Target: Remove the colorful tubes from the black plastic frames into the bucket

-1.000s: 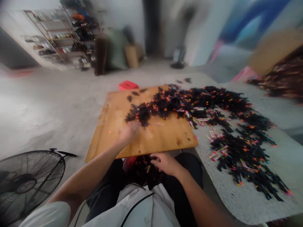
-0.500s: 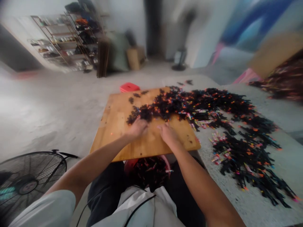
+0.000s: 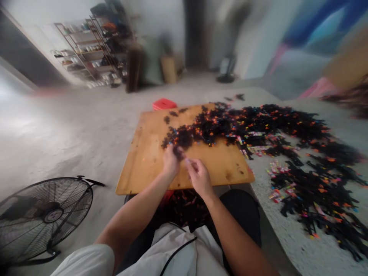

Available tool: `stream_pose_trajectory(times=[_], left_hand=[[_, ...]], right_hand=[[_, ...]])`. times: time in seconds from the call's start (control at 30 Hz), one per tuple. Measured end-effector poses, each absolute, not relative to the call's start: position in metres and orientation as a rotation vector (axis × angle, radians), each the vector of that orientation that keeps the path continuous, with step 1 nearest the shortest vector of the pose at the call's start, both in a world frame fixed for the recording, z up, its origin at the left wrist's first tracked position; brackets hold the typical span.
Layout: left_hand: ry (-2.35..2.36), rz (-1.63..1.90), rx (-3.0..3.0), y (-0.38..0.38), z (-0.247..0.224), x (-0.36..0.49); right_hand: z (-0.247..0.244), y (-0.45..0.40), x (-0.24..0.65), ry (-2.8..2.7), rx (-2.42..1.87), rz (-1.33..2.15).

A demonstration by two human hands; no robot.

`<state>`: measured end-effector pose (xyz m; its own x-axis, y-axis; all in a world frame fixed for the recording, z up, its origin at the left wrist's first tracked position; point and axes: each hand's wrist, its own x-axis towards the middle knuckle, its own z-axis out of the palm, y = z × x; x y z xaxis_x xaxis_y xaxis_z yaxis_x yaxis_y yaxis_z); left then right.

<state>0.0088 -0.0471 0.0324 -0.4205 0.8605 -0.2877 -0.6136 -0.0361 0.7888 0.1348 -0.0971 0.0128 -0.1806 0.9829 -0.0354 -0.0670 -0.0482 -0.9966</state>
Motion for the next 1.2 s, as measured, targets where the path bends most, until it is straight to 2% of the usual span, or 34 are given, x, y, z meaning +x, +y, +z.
stream_pose_trajectory(times=[0.37,0.63,0.8,1.03,1.2], left_hand=[[1.271,1.671,0.475,-0.051,0.039,0.016],[1.334,1.691,0.550,-0.056,0.041,0.022],[1.306,1.675,0.531,-0.056,0.043,0.023],[1.373,1.670,0.560,-0.055,0.041,0.021],[1.472,1.735,0.578,-0.059,0.038,0.023]], right_hand=[[0.015,-0.105,0.138,-1.267,-1.124,1.417],[0.014,-0.109,0.134,-0.915,-0.987,1.731],[0.015,-0.111,0.132,-0.785,-0.919,1.780],[0.012,-0.112,0.134,-0.868,-0.965,1.753],[0.013,-0.116,0.135,-1.155,-1.037,1.636]])
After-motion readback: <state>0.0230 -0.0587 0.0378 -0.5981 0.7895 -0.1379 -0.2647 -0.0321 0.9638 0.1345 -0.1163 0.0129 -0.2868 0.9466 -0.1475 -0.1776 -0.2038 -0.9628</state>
